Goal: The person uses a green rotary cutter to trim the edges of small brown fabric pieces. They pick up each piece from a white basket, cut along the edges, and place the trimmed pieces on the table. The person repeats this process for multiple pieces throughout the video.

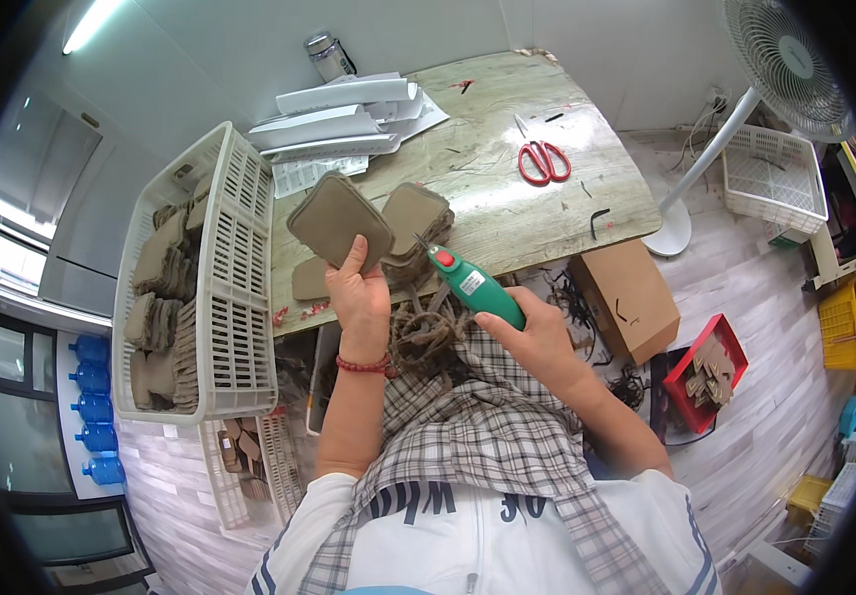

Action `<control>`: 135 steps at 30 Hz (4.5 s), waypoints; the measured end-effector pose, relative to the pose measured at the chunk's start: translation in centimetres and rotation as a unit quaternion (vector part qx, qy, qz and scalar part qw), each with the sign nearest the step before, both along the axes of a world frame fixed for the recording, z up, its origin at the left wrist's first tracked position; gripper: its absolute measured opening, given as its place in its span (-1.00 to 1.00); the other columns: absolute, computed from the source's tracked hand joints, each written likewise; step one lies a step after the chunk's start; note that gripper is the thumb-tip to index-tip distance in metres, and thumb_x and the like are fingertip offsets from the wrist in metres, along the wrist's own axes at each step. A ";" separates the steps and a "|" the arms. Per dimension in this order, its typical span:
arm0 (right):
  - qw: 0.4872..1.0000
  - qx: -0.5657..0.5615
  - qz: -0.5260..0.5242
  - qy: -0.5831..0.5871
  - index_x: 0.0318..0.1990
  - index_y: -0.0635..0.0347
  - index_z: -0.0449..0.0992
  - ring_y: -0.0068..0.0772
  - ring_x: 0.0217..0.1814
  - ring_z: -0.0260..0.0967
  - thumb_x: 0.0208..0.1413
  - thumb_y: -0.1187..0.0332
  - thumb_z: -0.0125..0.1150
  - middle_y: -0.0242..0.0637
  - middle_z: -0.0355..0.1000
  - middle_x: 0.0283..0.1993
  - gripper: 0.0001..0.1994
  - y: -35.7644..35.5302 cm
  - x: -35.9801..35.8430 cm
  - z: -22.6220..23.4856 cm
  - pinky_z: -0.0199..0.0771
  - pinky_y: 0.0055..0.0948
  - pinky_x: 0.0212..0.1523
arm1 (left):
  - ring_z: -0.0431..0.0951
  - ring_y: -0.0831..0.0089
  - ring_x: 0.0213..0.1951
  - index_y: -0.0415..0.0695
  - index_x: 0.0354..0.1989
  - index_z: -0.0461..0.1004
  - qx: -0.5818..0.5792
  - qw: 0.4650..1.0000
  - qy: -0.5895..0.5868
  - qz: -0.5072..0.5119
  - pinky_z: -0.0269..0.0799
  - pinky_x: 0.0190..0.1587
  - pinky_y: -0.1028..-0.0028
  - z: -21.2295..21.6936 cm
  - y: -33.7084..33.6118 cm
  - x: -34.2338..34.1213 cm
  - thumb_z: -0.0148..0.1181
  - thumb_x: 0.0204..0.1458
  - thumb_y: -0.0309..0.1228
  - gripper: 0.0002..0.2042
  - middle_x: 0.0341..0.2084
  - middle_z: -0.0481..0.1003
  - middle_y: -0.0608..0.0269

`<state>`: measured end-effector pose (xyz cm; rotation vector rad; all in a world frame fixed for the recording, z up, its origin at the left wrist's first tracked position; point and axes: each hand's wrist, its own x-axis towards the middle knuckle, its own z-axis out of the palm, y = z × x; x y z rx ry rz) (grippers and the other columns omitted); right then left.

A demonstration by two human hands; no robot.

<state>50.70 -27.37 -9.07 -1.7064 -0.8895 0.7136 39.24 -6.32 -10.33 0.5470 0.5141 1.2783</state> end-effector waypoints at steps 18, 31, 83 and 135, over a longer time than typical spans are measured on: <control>1.000 0.022 0.009 0.004 -0.12 0.36 0.47 -0.69 -0.52 0.32 0.11 0.24 0.30 -0.40 0.42 -0.44 -0.66 1.1 -0.5 1.1 0.37 -0.63 -0.50 | 0.49 0.35 -0.03 -0.10 0.07 0.34 -0.033 0.997 -0.062 -0.024 0.48 0.05 0.33 0.1 -2.7 1.5 0.17 0.02 -0.73 -0.57 -0.05 0.47 0.26; 0.999 0.028 -0.011 0.011 -0.11 0.35 0.50 -0.65 -0.48 0.33 0.06 0.20 0.35 -0.36 0.44 -0.48 -0.62 1.3 -0.1 1.6 0.36 -0.56 -0.45 | 0.48 0.33 0.01 -0.17 0.07 0.33 -0.036 0.994 -0.045 -0.095 0.43 0.11 0.34 -1.3 -4.3 1.0 0.12 0.06 -0.70 -0.62 -0.01 0.45 0.21; 0.984 -0.050 0.138 -0.096 -0.07 0.34 0.45 -0.51 -0.39 0.40 0.04 0.19 0.34 -0.26 0.46 -0.41 -0.58 -1.4 2.4 1.8 0.43 -0.45 -0.33 | 0.54 0.48 -0.11 -0.28 0.09 0.40 0.006 0.837 0.309 -0.452 0.44 0.01 0.49 -1.2 -2.3 -8.1 0.15 -0.19 -0.81 -0.46 -0.11 0.54 0.22; 0.968 -0.064 0.239 -0.039 -0.07 0.34 0.48 -0.35 -0.39 0.47 0.01 0.11 0.35 -0.11 0.49 -0.40 -0.53 0.5 0.3 1.5 0.46 -0.40 -0.35 | 0.56 0.62 -0.37 -0.32 -0.24 0.57 0.095 0.776 0.409 -0.471 0.48 -0.23 0.60 1.7 -0.5 -10.4 0.28 -0.06 -0.60 -0.82 -0.39 0.60 0.28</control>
